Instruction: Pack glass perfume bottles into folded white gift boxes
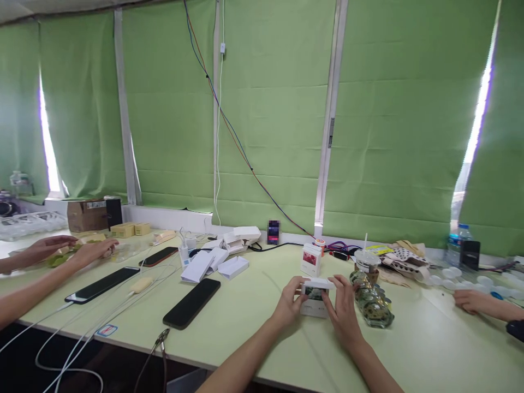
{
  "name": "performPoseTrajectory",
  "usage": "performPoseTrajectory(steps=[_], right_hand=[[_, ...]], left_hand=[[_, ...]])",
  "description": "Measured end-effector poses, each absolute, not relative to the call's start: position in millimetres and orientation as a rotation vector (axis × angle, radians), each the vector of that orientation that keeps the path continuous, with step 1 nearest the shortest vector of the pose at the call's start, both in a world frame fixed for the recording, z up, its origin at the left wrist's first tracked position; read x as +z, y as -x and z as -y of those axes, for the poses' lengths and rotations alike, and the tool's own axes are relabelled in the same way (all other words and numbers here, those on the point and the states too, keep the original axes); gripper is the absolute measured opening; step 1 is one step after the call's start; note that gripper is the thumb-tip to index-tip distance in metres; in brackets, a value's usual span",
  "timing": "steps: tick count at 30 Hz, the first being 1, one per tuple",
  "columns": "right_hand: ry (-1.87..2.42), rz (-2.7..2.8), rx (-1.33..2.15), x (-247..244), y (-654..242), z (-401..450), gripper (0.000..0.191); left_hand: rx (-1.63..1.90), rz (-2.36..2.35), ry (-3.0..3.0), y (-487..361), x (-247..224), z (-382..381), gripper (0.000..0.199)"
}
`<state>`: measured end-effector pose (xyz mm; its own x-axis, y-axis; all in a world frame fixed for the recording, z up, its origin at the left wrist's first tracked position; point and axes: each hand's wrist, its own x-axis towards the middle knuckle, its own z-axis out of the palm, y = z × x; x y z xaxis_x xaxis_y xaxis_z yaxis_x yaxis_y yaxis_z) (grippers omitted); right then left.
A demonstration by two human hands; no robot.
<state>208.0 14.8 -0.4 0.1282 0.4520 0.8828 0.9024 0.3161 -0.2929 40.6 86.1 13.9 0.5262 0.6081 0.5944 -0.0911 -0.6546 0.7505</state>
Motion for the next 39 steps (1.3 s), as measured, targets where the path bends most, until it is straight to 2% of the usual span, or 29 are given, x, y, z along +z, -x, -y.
performPoseTrajectory(steps=[5,15,24,35,39], right_hand=[[1.285,1.328,-0.477,-4.3,-209.4,-17.6,0.038],[1.229,1.529,-0.375,0.1,-202.4,-13.0,0.031],[1.139,1.501,-0.411,-4.1,-206.7,-13.2,0.02],[1.182,1.439,-0.407,-3.3,-203.6,-14.5,0.024],[1.213,1.433,-0.375,-3.2,-203.6,-15.9,0.023]], left_hand=[[1.141,-0.432,-2.01,-40.5,14.5,-86.8,0.038],[1.172,-0.425,-2.001,-42.0,13.3,-87.4,0.03],[1.235,-0.281,-2.434,-34.8,7.4,-83.9,0.036],[1.259,-0.338,-2.278,-34.1,16.9,-79.3,0.022],[1.263,-0.361,-2.259,-35.3,15.2,-79.5,0.025]])
